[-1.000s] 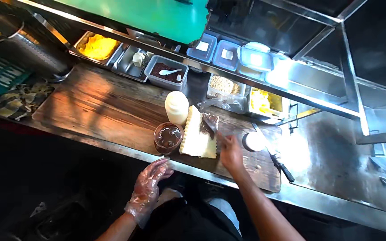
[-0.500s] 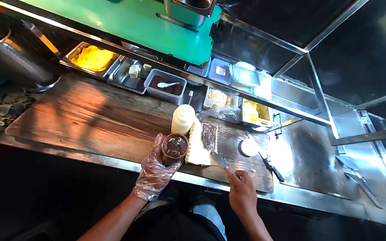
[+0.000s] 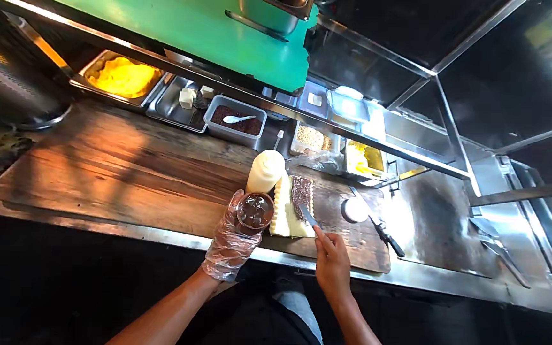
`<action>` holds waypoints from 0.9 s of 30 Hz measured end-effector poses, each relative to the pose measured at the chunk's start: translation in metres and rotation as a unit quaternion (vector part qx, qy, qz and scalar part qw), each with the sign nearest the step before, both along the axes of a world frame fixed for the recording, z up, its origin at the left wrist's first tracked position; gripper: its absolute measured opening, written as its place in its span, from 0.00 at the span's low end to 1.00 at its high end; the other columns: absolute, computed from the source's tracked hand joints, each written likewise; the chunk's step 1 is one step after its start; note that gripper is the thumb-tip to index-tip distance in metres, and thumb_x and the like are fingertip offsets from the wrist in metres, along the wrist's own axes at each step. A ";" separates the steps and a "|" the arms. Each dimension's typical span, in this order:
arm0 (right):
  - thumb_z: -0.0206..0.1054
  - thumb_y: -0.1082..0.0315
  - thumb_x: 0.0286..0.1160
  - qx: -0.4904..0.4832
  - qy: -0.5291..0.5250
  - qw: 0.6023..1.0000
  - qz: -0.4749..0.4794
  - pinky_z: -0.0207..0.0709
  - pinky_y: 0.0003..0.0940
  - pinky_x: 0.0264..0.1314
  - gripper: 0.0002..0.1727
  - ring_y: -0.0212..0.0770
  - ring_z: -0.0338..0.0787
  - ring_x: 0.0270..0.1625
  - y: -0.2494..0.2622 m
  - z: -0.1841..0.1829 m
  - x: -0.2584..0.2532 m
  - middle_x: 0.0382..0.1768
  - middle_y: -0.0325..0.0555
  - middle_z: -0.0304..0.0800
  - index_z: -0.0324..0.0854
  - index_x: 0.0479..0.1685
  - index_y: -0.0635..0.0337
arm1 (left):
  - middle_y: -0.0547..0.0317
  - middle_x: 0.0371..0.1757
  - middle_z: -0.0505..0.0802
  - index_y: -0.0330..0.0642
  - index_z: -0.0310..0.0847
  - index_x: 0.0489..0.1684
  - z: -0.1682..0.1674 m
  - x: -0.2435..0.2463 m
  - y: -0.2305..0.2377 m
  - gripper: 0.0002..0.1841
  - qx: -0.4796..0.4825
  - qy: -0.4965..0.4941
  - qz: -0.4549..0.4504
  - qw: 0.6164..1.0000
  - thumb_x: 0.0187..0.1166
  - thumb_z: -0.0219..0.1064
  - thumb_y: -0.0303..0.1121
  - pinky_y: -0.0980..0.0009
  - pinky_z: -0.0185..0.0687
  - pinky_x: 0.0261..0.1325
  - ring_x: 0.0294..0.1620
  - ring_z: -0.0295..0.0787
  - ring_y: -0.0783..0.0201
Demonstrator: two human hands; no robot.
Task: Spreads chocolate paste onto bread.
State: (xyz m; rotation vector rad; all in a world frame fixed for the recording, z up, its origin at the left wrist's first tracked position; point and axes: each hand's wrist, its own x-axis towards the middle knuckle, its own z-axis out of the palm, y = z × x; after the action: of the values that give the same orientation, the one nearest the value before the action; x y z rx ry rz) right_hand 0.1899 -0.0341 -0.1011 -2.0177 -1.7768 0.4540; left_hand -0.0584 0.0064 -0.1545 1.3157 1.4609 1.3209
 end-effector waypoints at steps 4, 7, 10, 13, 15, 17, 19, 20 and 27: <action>0.63 0.66 0.81 -0.010 -0.056 0.997 0.044 0.89 0.47 0.39 0.19 0.47 0.92 0.46 -0.028 0.017 0.002 0.48 0.49 0.91 0.91 0.65 0.38 | 0.56 0.77 0.84 0.42 0.64 0.87 0.003 -0.013 0.008 0.52 0.015 -0.016 -0.037 0.999 0.53 0.89 0.31 0.63 0.82 0.79 0.75 0.82 0.64; 0.61 0.66 0.85 0.072 0.018 0.990 0.122 0.91 0.34 0.43 0.17 0.34 0.93 0.43 -0.034 0.046 0.011 0.45 0.41 0.94 0.90 0.65 0.44 | 0.57 0.74 0.86 0.41 0.69 0.83 0.007 -0.022 0.008 0.47 0.028 -0.005 -0.063 0.998 0.57 0.88 0.34 0.64 0.82 0.78 0.73 0.84 0.65; 0.58 0.63 0.86 0.105 -0.020 0.963 0.248 0.87 0.36 0.38 0.17 0.36 0.92 0.37 0.011 0.096 -0.006 0.36 0.38 0.94 0.89 0.65 0.44 | 0.55 0.75 0.85 0.39 0.67 0.84 0.012 -0.026 0.013 0.48 0.032 0.036 -0.078 0.996 0.57 0.88 0.35 0.65 0.80 0.79 0.74 0.83 0.66; 0.59 0.63 0.78 0.090 -0.139 0.926 0.340 0.78 0.38 0.22 0.17 0.39 0.86 0.25 0.063 0.129 -0.037 0.23 0.35 0.85 0.91 0.58 0.42 | 0.55 0.76 0.85 0.41 0.70 0.83 0.013 -0.030 0.015 0.47 0.033 0.068 -0.094 0.993 0.56 0.88 0.36 0.65 0.80 0.79 0.75 0.82 0.66; 0.63 0.62 0.74 0.058 -0.201 0.896 0.391 0.72 0.38 0.17 0.14 0.41 0.82 0.20 0.089 0.134 -0.058 0.20 0.36 0.79 0.92 0.52 0.44 | 0.57 0.76 0.85 0.43 0.70 0.83 0.016 -0.033 0.016 0.48 0.023 0.075 -0.106 0.991 0.55 0.89 0.36 0.64 0.81 0.78 0.74 0.83 0.67; 0.66 0.61 0.72 -0.020 -0.230 0.875 0.426 0.72 0.40 0.18 0.08 0.43 0.83 0.21 0.104 0.136 -0.079 0.20 0.38 0.79 0.89 0.44 0.46 | 0.58 0.74 0.86 0.44 0.70 0.83 0.018 -0.033 0.015 0.46 0.024 0.061 -0.119 0.991 0.56 0.88 0.33 0.64 0.83 0.76 0.71 0.85 0.66; 0.65 0.60 0.75 -0.140 -0.234 0.857 0.437 0.76 0.46 0.24 0.06 0.45 0.88 0.28 0.115 0.147 -0.095 0.24 0.39 0.84 0.87 0.41 0.45 | 0.59 0.74 0.86 0.46 0.70 0.83 0.017 -0.033 0.015 0.46 0.023 0.077 -0.121 0.989 0.56 0.88 0.34 0.64 0.84 0.75 0.70 0.86 0.67; 0.65 0.59 0.76 -0.198 -0.218 0.853 0.431 0.78 0.49 0.29 0.07 0.47 0.90 0.33 0.120 0.151 -0.099 0.27 0.40 0.87 0.87 0.44 0.45 | 0.59 0.74 0.86 0.46 0.70 0.83 0.017 -0.033 0.015 0.46 0.021 0.080 -0.123 0.989 0.55 0.88 0.33 0.63 0.84 0.75 0.70 0.86 0.67; 0.59 0.62 0.87 -0.361 0.063 0.901 0.232 0.87 0.37 0.36 0.15 0.30 0.90 0.29 0.115 0.136 -0.076 0.31 0.33 0.93 0.92 0.57 0.40 | 0.55 0.75 0.84 0.42 0.67 0.84 0.018 -0.040 0.018 0.53 0.018 0.090 -0.142 0.986 0.46 0.90 0.32 0.65 0.81 0.76 0.71 0.84 0.67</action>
State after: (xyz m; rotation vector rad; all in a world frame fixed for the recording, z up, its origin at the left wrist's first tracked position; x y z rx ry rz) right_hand 0.1135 0.0805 0.0346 -1.8763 -2.2121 1.5508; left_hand -0.0987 0.0248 -0.1364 1.6351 1.3121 1.0675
